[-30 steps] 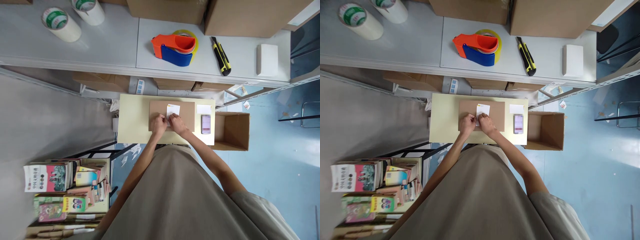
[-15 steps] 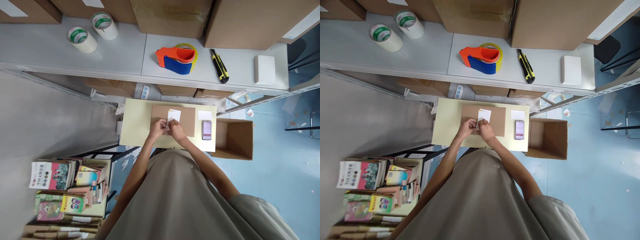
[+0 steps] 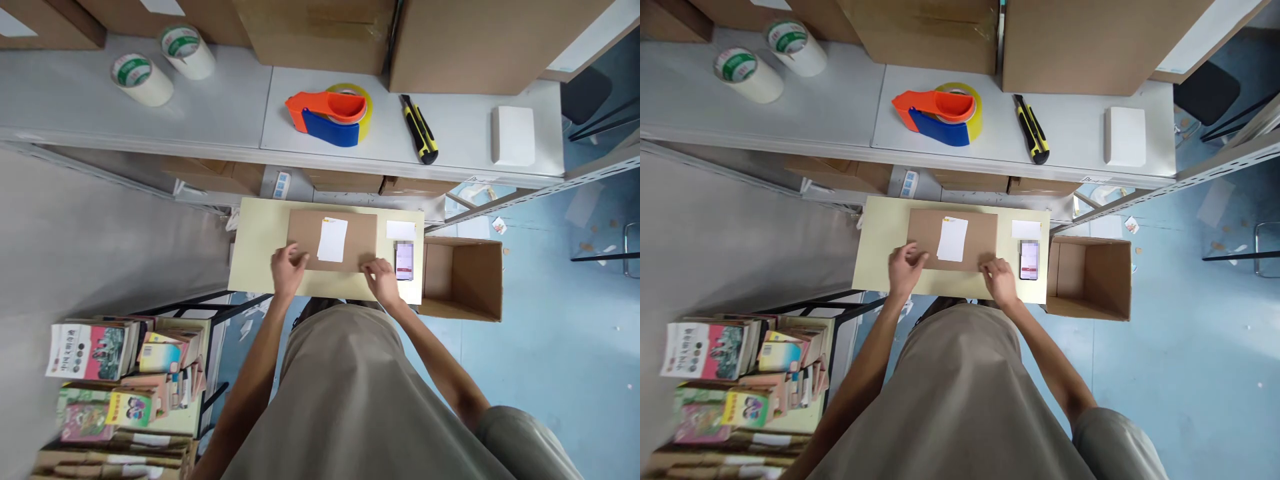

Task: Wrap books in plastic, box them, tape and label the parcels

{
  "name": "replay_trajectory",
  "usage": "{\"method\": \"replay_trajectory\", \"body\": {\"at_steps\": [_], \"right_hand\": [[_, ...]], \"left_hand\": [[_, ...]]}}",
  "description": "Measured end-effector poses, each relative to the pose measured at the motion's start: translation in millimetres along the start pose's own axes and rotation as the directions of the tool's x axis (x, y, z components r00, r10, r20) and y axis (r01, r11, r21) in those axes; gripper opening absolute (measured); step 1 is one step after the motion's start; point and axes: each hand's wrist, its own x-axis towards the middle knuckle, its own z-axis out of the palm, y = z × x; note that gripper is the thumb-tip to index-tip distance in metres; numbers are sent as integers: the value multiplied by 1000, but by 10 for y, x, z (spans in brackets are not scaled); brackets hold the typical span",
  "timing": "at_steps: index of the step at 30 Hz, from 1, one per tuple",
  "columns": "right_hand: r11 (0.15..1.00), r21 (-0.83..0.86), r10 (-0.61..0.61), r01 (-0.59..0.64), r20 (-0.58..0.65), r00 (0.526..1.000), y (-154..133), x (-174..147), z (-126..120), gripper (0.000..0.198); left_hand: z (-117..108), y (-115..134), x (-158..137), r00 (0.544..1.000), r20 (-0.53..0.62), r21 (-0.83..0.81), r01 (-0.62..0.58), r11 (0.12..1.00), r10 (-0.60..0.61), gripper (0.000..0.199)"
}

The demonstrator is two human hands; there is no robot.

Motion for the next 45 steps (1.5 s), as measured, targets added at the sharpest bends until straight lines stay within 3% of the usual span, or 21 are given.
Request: {"method": "replay_trajectory", "body": {"at_steps": [2, 3, 5, 8, 10, 13, 16, 19, 24, 29, 32, 36, 40, 42, 45], "right_hand": [[990, 59, 137, -129, -155, 978, 278, -237, -86, 29], [978, 104, 199, -183, -184, 963, 402, -329, -84, 32], [942, 219, 286, -253, -137, 948, 581, -447, 13, 44], [875, 393, 290, -284, 46, 956, 634, -472, 285, 65], [843, 465, 256, -270, 95, 962, 553, -429, 421, 74], [828, 516, 229, -218, 45, 972, 356, -351, 408, 79], [812, 558, 240, -170, -55, 969, 145, -314, 148, 78], [790, 590, 274, -166, -97, 957, -33, -382, -177, 70], [808, 520, 305, -278, 36, 952, -192, -854, -362, 64], [803, 499, 361, -327, 29, 932, -343, -1467, -227, 61], [777, 498, 435, -386, 19, 900, -429, -1796, -305, 58], [717, 504, 572, -482, -28, 820, -375, -2269, -691, 62], [691, 420, 688, -588, -133, 713, -45, -2700, -1303, 64], [686, 334, 722, -647, -201, 662, 218, -2860, -1652, 65], [655, 197, 744, -729, -333, 579, 714, -3033, -2171, 67]], "left_hand": [[-102, -283, -89, 984, -159, -16, 82, 996, -84, 46], [-136, -422, -118, 972, -169, -58, 153, 987, -161, 48], [-142, -642, -153, 964, -67, -104, 251, 962, -258, 58], [0, -766, -186, 939, 146, -78, 325, 943, -311, 67], [117, -729, -216, 922, 197, -64, 350, 934, -332, 63], [153, -582, -261, 952, 116, -131, 297, 946, -283, 58], [-18, -391, -304, 995, 7, -219, 101, 970, -102, 51], [-223, -220, -424, 1000, -3, -259, -4, 966, 3, 53], [-281, -190, -926, 994, 63, -235, 104, 966, -92, 44], [-245, -353, -1472, 985, 108, -272, 162, 949, -137, 34], [-273, -374, -1717, 981, 145, -244, 159, 957, -126, 32], [-250, -201, -2061, 964, 237, -234, 181, 955, -124, 39], [-21, 248, -2438, 908, 411, -235, 187, 954, -77, 44], [195, 544, -2622, 851, 525, -256, 183, 949, -22, 43], [656, 1010, -2894, 727, 685, -316, 235, 919, 50, 44]]}}
